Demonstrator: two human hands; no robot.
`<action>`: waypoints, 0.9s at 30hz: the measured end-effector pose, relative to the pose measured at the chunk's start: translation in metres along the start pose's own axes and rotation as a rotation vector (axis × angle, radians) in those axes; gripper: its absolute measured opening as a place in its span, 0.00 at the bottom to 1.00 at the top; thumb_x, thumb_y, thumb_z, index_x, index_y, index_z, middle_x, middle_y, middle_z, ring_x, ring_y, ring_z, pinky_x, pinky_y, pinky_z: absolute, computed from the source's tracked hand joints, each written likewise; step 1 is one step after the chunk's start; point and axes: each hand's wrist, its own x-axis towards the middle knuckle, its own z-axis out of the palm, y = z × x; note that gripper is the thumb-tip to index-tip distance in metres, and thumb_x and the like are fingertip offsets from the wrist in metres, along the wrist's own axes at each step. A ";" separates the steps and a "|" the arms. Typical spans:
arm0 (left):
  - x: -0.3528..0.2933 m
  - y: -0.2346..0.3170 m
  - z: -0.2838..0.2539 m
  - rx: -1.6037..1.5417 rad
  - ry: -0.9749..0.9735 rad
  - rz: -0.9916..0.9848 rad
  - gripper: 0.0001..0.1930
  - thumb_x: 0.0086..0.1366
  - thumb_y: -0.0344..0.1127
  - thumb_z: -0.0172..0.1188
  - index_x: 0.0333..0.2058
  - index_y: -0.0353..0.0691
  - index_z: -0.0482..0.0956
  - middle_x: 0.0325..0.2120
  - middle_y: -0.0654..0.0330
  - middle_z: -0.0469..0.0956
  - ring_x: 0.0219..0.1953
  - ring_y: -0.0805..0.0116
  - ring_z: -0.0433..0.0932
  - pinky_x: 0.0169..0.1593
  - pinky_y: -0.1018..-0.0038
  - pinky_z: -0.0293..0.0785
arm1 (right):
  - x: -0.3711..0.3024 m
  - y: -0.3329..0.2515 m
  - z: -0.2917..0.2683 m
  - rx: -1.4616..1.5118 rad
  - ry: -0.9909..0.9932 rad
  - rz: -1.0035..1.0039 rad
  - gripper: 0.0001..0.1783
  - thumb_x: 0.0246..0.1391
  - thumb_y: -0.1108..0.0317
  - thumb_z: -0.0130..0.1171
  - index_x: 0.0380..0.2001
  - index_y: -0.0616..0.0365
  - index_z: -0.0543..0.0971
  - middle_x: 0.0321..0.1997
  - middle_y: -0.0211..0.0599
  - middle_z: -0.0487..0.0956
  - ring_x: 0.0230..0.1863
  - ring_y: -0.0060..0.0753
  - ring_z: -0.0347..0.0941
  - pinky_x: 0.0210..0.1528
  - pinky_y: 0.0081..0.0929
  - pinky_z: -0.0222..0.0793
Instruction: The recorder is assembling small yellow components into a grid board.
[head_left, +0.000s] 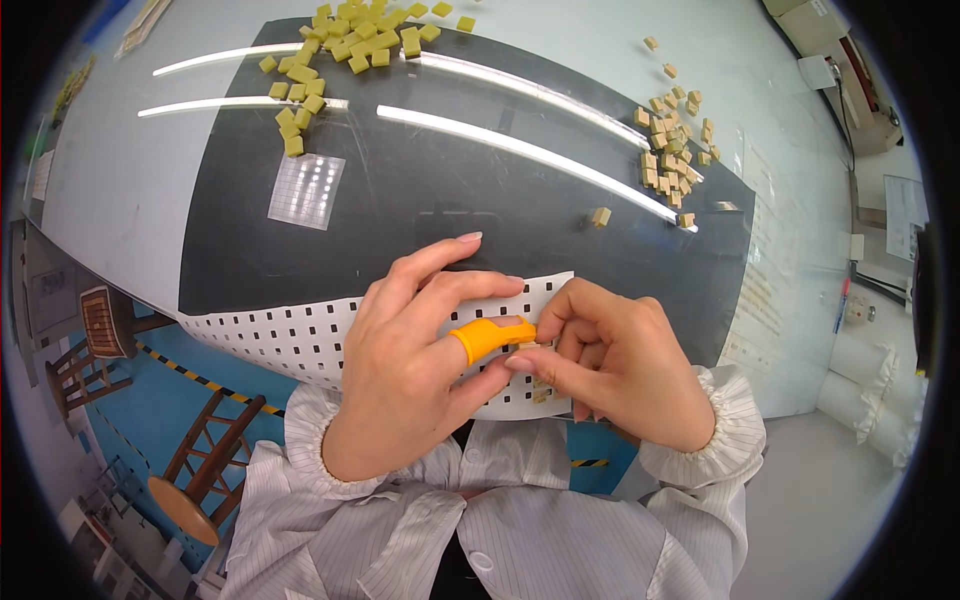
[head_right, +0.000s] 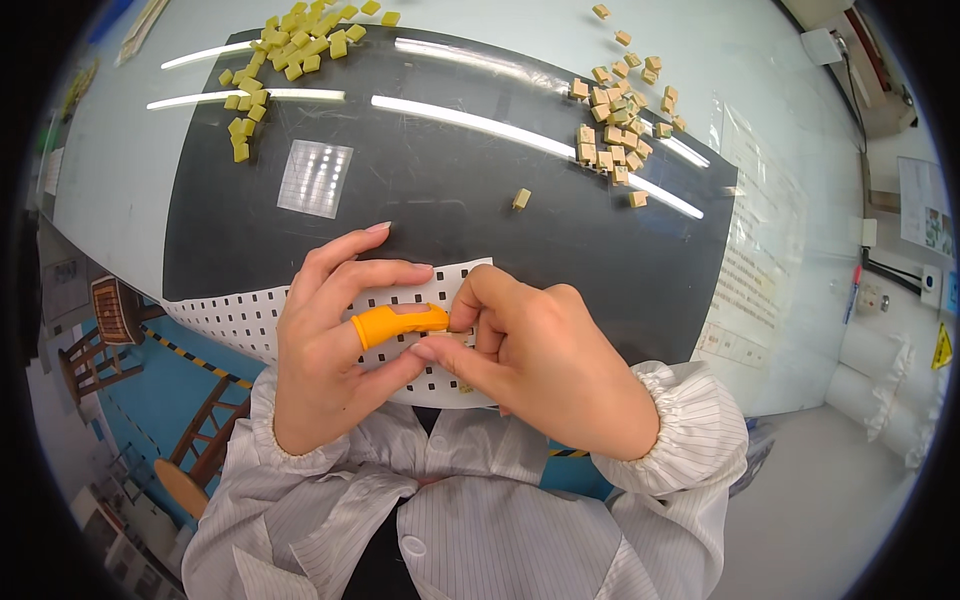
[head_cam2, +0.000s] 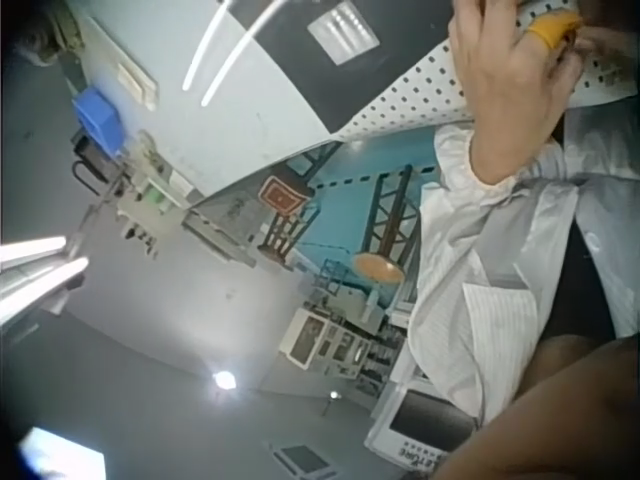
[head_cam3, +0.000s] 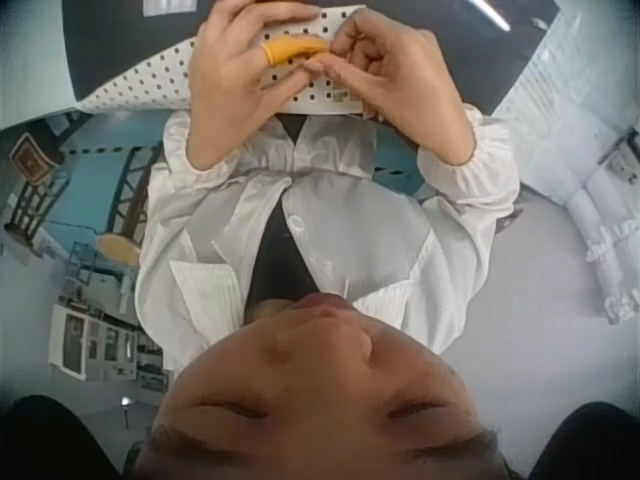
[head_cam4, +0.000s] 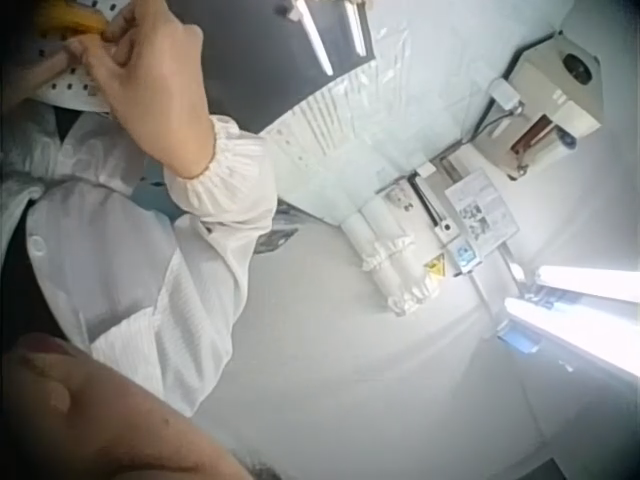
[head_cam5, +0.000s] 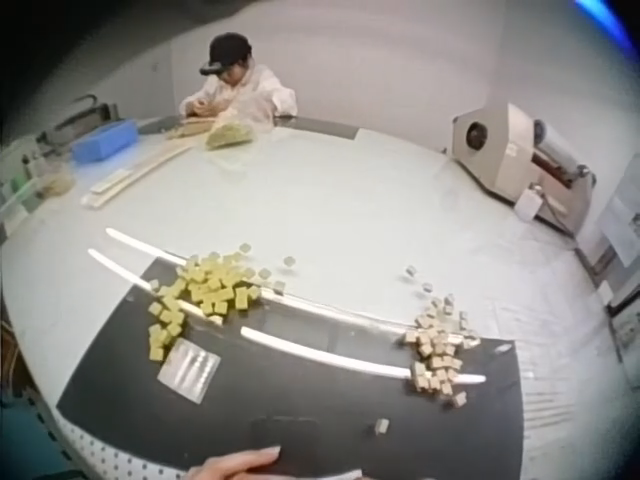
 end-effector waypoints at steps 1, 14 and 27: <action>0.000 0.001 0.000 0.002 -0.001 0.001 0.15 0.42 0.29 0.74 0.33 0.45 0.87 0.44 0.64 0.81 0.58 0.54 0.70 0.57 0.61 0.69 | 0.000 0.005 0.002 -0.053 0.021 -0.074 0.14 0.56 0.66 0.66 0.28 0.62 0.72 0.13 0.32 0.75 0.11 0.21 0.69 0.16 0.19 0.61; -0.001 0.001 0.001 0.024 0.017 0.004 0.14 0.42 0.28 0.74 0.32 0.41 0.85 0.45 0.63 0.80 0.59 0.53 0.70 0.57 0.61 0.69 | 0.001 0.012 -0.018 -0.057 0.351 -0.302 0.04 0.58 0.75 0.61 0.32 0.65 0.75 0.18 0.30 0.76 0.19 0.15 0.71 0.21 0.15 0.64; -0.004 -0.003 0.003 -0.018 0.082 0.067 0.11 0.47 0.31 0.72 0.31 0.41 0.84 0.45 0.64 0.79 0.58 0.57 0.71 0.54 0.62 0.69 | 0.022 0.024 -0.019 -0.475 0.795 -0.524 0.07 0.55 0.79 0.63 0.37 0.61 0.76 0.16 0.24 0.69 0.20 0.11 0.63 0.22 0.13 0.55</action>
